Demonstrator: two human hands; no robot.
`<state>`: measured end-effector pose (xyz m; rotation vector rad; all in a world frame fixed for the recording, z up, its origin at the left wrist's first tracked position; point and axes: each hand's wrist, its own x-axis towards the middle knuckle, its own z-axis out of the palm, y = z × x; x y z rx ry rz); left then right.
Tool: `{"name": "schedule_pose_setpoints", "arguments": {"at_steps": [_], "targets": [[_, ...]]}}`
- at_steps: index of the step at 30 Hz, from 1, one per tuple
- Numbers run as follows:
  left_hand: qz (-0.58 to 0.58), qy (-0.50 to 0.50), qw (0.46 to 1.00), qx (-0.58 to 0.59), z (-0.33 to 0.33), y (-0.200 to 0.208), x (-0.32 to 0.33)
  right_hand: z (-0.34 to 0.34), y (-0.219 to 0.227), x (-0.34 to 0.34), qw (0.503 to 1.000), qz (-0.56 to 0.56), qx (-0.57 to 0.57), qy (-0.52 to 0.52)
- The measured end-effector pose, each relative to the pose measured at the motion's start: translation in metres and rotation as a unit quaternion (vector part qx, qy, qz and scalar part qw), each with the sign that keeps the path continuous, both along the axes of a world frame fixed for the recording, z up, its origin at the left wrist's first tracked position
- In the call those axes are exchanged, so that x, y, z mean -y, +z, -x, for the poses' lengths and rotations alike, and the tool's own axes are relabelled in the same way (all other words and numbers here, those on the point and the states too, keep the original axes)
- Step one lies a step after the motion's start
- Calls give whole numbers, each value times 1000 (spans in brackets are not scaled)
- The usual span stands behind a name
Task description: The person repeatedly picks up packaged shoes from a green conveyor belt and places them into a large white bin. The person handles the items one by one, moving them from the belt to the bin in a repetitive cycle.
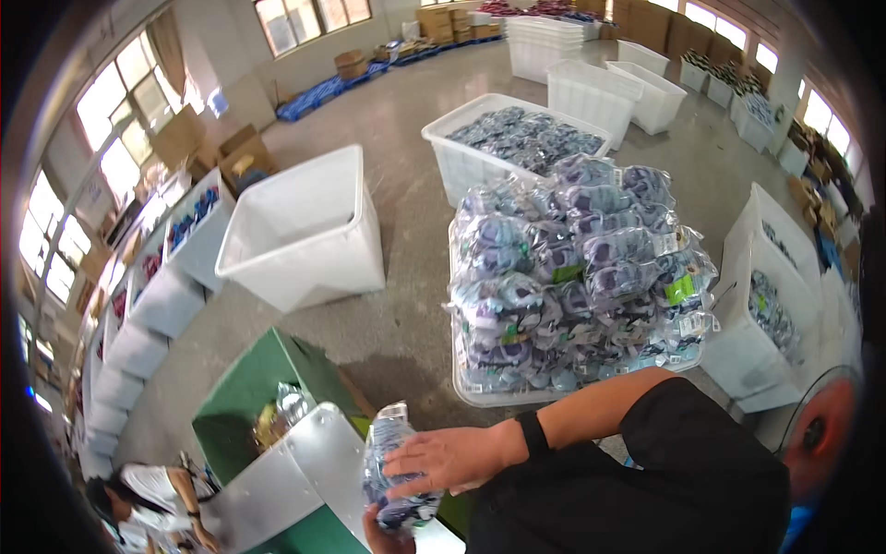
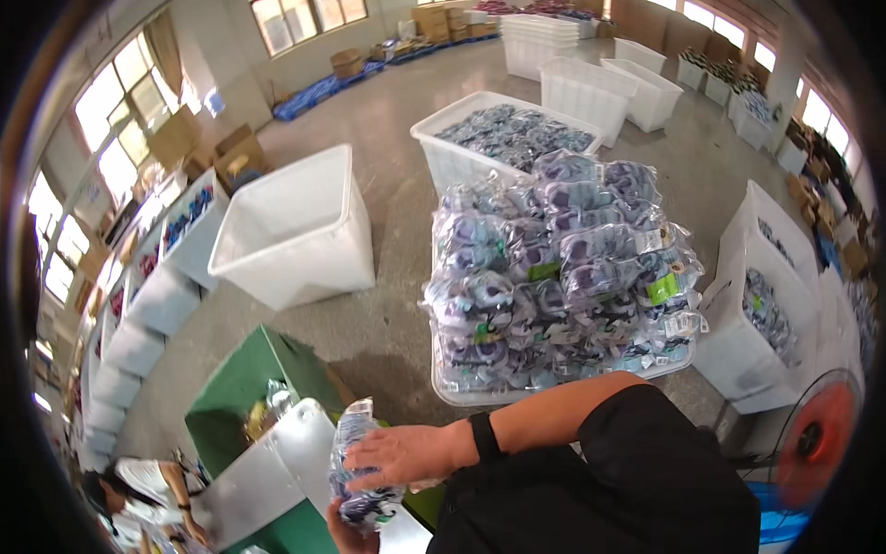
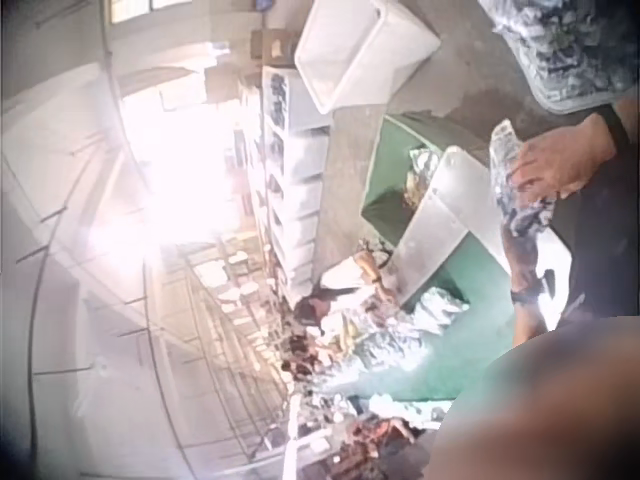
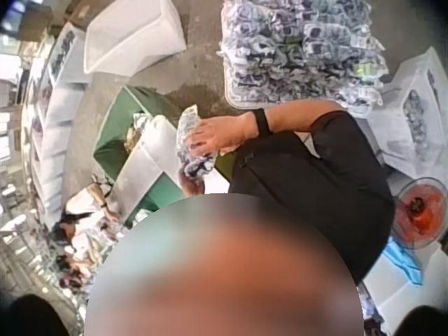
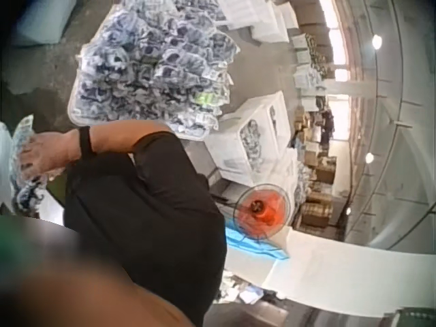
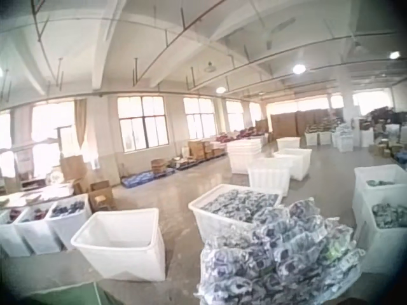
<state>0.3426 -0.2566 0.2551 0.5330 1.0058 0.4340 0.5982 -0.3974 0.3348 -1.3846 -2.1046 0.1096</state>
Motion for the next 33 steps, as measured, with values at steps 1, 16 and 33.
{"name": "schedule_pose_setpoints", "arguments": {"at_steps": [1, 16, 33], "targets": [[20, -50, 998, 25, -13, 10, 4, -6, 4, 3, 999, -18, 38, 10], [-18, -283, 942, 177, -106, 113, 54, -191, 102, 82, 983, 38, -12, -177], [-228, -89, 859, -450, 256, 86, 42, -461, -45, 105, 740, 42, 118, -661]]}}
